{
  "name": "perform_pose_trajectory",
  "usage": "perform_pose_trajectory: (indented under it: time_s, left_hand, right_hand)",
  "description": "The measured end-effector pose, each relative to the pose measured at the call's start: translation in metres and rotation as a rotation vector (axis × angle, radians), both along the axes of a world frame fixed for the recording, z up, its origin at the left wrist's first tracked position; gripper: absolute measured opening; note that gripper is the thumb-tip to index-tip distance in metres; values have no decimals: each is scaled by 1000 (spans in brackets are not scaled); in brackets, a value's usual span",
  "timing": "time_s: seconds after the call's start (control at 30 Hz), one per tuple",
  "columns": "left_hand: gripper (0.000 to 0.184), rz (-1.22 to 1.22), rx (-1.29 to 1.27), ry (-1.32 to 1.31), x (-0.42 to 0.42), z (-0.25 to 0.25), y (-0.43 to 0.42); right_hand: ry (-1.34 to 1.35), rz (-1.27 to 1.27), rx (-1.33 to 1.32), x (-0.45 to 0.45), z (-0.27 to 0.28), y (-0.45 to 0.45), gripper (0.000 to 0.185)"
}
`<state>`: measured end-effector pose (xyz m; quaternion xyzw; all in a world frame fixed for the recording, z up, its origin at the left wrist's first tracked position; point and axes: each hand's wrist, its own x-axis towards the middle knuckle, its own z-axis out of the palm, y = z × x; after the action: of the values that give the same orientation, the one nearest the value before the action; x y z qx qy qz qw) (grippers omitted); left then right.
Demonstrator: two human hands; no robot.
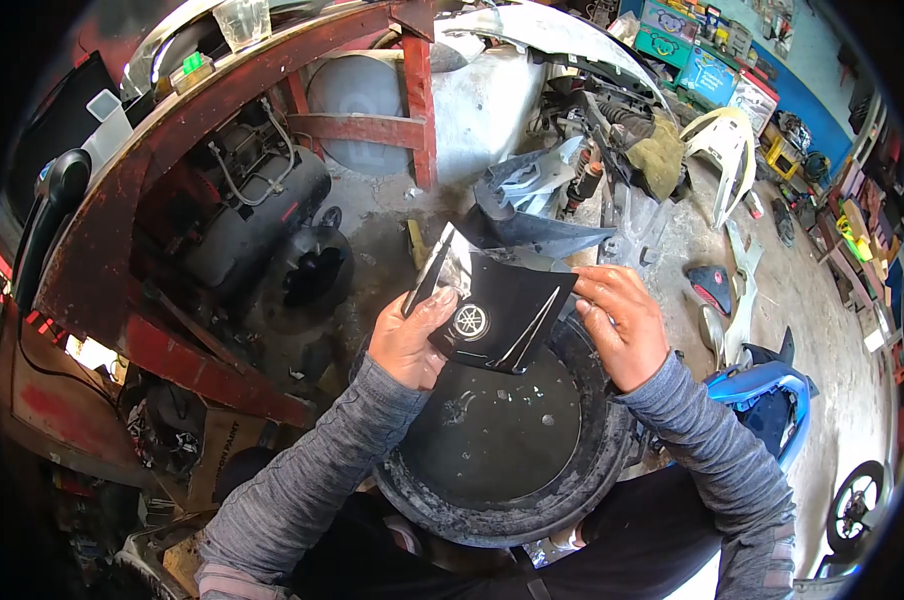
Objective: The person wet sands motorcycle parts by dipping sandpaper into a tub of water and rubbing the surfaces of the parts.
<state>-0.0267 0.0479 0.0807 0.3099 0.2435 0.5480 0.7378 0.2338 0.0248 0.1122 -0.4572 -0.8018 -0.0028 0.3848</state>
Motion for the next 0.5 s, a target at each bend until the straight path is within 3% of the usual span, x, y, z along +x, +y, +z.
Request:
perform_pose_trajectory:
  time_s: [0.2,0.37,0.5]
  left_hand:
    - [23,-30,55,54,-4,-6,0]
    - [18,49,-100,100,5,3,-4]
    - [16,45,-208,193,2,-5,-2]
  right_hand:
    - [13,-42,-10,0,4,-2,26]
    - [85,-70,16,0,11,-5,33]
    - [-90,166,54,-14,20,-22,41]
